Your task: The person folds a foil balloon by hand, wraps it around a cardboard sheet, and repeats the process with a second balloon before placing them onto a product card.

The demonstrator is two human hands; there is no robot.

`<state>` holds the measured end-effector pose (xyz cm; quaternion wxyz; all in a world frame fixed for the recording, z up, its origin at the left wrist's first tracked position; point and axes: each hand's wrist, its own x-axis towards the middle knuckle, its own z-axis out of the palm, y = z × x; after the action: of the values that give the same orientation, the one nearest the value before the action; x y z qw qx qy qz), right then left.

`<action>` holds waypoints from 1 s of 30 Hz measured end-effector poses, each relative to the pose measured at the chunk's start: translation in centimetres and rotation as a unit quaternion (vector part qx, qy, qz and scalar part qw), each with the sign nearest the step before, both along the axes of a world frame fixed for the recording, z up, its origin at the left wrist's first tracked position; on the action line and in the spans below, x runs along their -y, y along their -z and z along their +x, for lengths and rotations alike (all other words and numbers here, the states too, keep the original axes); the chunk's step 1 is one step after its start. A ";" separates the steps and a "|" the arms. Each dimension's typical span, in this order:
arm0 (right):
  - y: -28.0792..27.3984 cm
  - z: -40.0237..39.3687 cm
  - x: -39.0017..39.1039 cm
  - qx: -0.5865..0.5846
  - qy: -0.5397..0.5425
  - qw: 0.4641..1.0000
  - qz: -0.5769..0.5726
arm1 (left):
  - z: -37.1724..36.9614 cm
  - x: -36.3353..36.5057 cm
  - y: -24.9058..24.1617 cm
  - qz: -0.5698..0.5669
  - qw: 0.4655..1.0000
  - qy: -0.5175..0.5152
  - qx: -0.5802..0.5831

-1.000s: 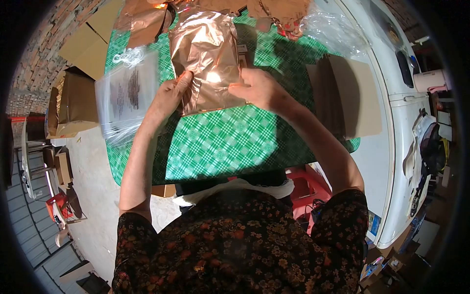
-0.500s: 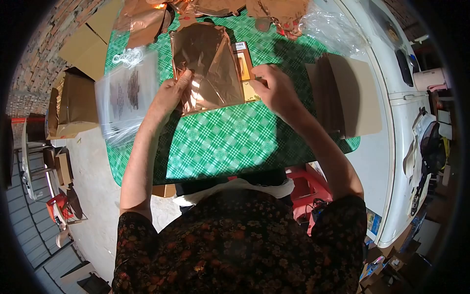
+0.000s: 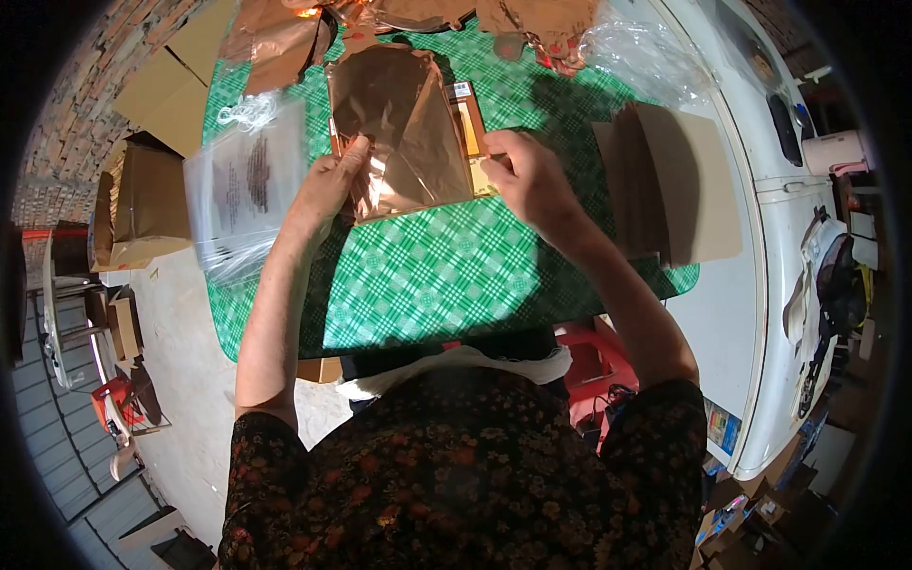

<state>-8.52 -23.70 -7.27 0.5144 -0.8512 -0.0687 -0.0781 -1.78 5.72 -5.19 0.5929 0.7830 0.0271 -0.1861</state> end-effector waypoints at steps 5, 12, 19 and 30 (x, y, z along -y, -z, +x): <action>-1.0 -0.5 -1.0 0.044 0.003 0.996 -0.078 | 0.3 -0.1 1.1 -0.014 1.000 -0.009 -0.004; -2.1 -1.1 -4.1 0.254 0.007 0.923 -0.290 | 0.2 0.0 0.3 -0.017 1.000 -0.008 -0.024; -0.8 -2.7 -4.1 0.264 -0.048 0.902 -0.339 | 0.6 0.2 0.1 -0.006 1.000 0.014 -0.018; -0.4 -3.4 -4.5 0.293 -0.069 0.870 -0.390 | 0.4 0.5 0.8 -0.008 1.000 -0.015 0.002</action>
<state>-11.90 -19.21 -6.84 0.1009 -0.9137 -0.3001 -0.2549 -1.38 5.24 -5.95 0.6020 0.7780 0.0359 -0.1760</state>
